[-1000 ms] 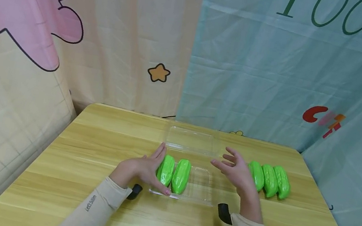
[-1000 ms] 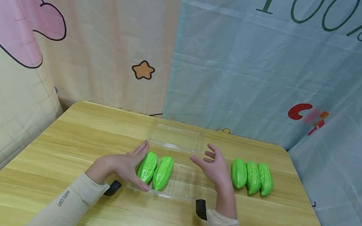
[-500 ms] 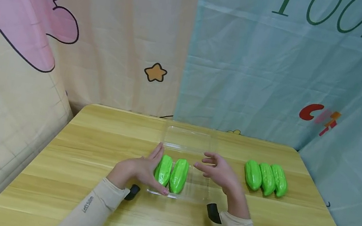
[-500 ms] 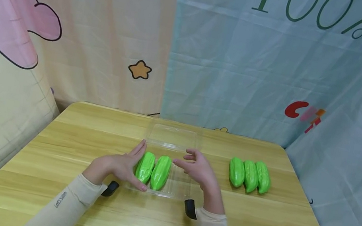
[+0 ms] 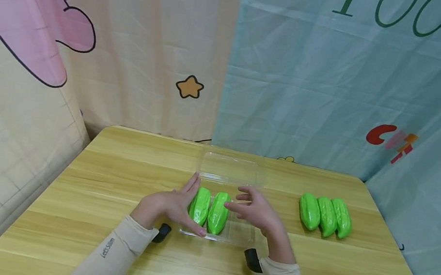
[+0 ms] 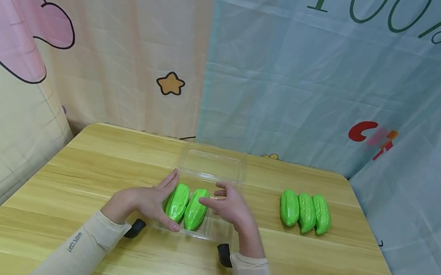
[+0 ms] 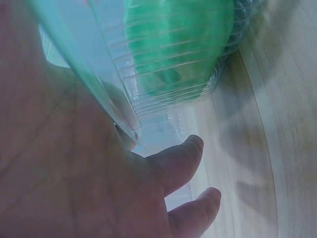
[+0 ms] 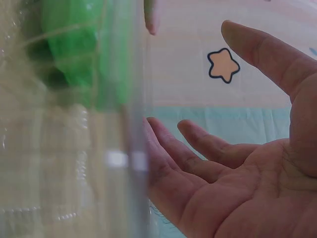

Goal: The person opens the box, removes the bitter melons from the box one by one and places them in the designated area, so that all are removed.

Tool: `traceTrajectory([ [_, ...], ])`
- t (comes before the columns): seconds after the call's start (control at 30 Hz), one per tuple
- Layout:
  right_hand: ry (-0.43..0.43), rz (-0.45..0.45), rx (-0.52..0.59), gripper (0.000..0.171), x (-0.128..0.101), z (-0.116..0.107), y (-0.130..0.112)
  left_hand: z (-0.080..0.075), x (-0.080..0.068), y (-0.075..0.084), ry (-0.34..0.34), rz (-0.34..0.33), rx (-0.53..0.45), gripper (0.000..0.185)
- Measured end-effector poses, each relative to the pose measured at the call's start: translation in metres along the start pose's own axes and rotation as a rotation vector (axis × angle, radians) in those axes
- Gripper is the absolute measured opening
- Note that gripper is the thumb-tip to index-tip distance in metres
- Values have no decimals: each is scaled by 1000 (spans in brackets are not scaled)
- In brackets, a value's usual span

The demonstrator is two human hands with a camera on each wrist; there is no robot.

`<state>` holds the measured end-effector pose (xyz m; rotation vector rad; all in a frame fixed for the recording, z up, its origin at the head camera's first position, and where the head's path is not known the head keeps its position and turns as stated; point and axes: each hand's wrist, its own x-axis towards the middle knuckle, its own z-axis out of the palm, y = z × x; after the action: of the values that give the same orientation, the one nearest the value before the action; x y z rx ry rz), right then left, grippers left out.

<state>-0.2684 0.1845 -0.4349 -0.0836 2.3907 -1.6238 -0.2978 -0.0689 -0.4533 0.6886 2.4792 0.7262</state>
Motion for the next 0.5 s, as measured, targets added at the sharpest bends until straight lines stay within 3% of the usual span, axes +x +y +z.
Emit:
traceTrajectory([
  [0.5,-39,26,-64,77,5,22,1,-1,0,-1,-2,18,22,150],
])
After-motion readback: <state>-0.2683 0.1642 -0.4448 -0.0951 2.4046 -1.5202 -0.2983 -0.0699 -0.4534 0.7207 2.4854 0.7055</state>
